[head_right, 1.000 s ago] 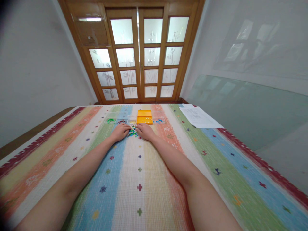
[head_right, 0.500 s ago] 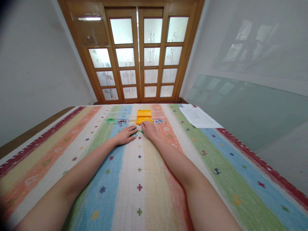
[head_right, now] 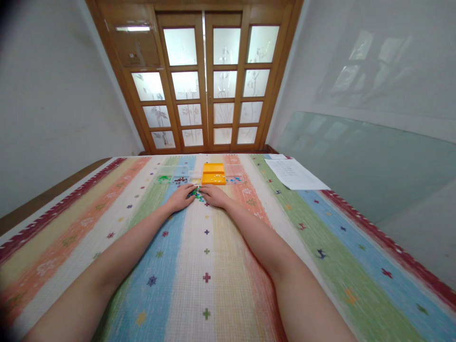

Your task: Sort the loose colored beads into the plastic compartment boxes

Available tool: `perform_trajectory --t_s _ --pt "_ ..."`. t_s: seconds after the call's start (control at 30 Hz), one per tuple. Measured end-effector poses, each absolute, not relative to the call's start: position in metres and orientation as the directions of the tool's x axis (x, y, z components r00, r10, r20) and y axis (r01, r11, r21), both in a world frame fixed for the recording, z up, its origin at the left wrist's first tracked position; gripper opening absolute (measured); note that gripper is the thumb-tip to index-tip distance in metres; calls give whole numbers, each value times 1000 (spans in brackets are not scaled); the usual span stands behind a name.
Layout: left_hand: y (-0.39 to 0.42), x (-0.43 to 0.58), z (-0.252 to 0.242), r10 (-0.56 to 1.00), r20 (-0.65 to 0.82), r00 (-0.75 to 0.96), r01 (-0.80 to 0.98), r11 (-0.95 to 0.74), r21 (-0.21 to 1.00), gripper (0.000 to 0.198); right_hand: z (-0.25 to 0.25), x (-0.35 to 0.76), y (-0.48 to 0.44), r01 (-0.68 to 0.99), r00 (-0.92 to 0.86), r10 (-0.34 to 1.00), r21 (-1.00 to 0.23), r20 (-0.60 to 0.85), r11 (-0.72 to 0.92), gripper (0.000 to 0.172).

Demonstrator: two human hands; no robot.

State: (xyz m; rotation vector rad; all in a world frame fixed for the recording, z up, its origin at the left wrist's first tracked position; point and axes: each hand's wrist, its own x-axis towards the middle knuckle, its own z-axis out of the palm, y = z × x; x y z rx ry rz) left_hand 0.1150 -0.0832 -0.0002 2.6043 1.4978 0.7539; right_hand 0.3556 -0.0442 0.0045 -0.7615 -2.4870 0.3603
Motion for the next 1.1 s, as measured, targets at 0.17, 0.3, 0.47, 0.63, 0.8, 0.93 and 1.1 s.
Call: perform_trajectory --t_s 0.17,0.3,0.47,0.63,0.8,0.93,1.1 --pt "-81 113 0 821 394 412 793 -537 289 42 6 352 -47 450 -692 586 -383 423 807 38" --pt "-79 110 0 844 399 358 822 -488 294 39 4 348 -48 438 -732 541 -322 414 839 39" --pt "-77 109 -3 849 395 350 839 -472 272 38 4 346 -48 421 -744 513 -296 429 858 37" --pt "-72 109 -8 844 391 367 829 -488 275 45 5 346 -47 413 -737 519 -318 433 853 35" --pt "-63 106 -14 835 364 412 797 -524 300 51 8 345 -49 418 -740 547 -371 391 830 36" --pt "-63 104 -12 853 319 413 801 -507 318 56 6 347 -44 377 -654 650 -578 387 724 33" --pt "-76 114 -1 810 279 515 762 -582 284 58 1 358 -28 304 -398 840 -811 368 500 27"
